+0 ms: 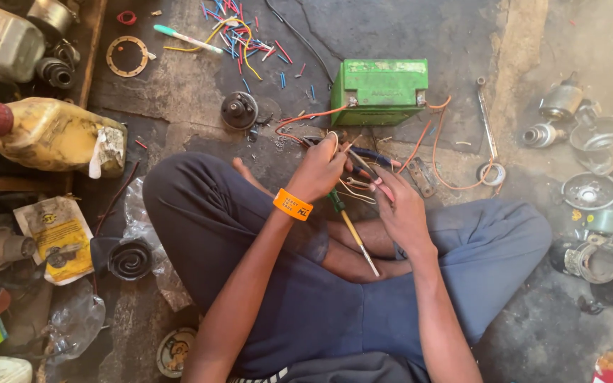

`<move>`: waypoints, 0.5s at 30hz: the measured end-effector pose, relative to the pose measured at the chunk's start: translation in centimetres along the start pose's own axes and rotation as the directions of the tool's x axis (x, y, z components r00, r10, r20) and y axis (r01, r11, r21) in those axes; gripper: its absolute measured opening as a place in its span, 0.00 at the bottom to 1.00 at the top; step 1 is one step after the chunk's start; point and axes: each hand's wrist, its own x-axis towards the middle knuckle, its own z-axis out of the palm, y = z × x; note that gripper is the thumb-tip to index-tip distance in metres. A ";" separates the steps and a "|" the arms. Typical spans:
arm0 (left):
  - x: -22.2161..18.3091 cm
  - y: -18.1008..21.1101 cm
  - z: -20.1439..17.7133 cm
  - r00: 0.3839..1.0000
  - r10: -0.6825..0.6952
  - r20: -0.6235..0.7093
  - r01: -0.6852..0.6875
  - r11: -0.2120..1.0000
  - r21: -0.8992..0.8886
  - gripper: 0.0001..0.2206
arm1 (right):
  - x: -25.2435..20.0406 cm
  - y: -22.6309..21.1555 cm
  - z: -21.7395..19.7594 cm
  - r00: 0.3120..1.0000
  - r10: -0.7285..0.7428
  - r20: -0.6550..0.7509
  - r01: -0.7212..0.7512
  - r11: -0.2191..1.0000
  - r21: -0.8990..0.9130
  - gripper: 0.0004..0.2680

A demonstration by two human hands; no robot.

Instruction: The person sits on the floor and uses pliers and a screwdriver to strip and twist wires connected to a green battery. They repeatedly strip insulation from wire ends and twist the exposed strands together.

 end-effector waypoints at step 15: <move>-1.0 3.4 1.1 0.981 0.187 -0.057 -0.191 0.978 -0.080 0.13 | 0.2 1.5 1.8 0.991 0.116 -0.061 -0.112 0.991 0.072 0.05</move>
